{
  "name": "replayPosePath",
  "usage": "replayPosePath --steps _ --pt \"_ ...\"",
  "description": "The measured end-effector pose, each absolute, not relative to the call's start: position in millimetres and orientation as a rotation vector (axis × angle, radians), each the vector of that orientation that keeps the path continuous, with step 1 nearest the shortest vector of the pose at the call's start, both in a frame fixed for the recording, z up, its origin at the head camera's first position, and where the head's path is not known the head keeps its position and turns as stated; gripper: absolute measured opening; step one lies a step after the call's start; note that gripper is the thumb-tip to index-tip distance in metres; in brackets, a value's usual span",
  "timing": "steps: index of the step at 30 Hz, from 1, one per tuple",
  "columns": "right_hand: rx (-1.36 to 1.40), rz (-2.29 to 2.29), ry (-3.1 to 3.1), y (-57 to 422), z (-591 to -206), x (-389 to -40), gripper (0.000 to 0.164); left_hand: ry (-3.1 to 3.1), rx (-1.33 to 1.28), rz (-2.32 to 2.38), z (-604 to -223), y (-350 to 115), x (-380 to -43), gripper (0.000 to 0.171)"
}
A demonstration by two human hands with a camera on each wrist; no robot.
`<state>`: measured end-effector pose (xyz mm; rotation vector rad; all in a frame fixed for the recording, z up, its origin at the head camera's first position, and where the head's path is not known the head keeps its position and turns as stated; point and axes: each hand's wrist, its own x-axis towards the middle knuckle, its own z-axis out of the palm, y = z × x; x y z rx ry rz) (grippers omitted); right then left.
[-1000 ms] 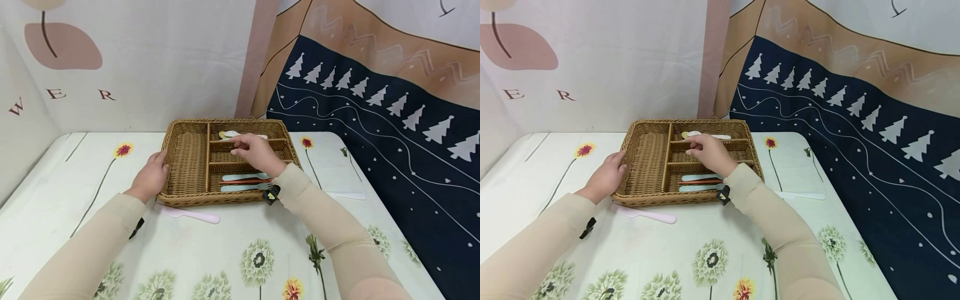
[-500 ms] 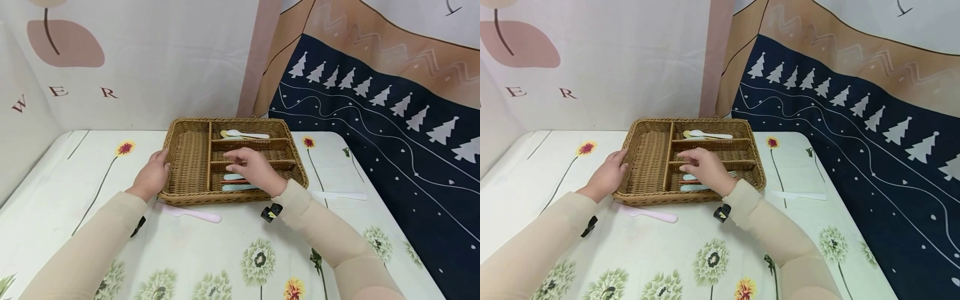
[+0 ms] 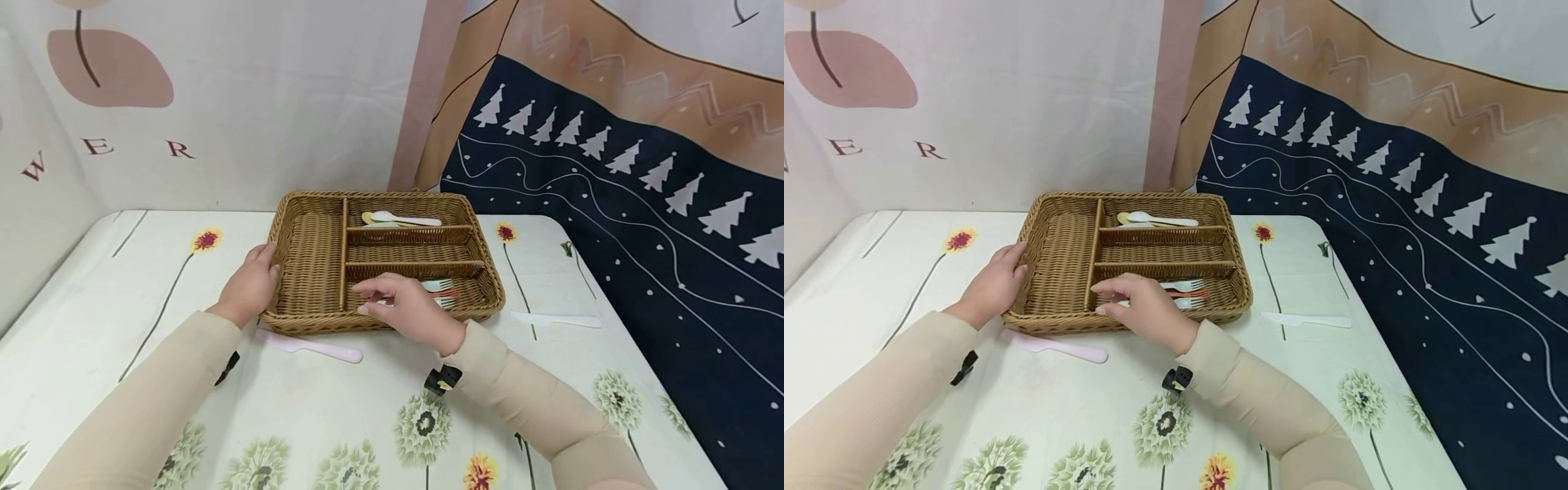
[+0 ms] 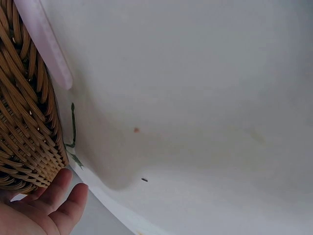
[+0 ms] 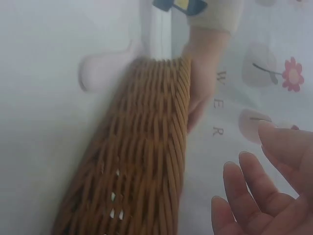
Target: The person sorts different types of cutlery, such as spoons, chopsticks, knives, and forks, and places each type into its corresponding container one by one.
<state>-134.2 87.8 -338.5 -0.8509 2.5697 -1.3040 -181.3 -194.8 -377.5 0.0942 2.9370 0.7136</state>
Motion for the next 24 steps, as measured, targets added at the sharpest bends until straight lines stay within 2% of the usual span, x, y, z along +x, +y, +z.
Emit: replayPosePath --steps 14,24 --pt "-0.915 -1.274 2.470 76.8 -352.8 -115.7 0.032 2.936 0.082 0.710 -377.5 -194.6 -180.4 0.055" --pt "-0.860 -1.184 2.486 71.1 -361.0 -108.9 0.031 2.930 0.094 0.714 -377.8 -195.4 -181.1 0.056"
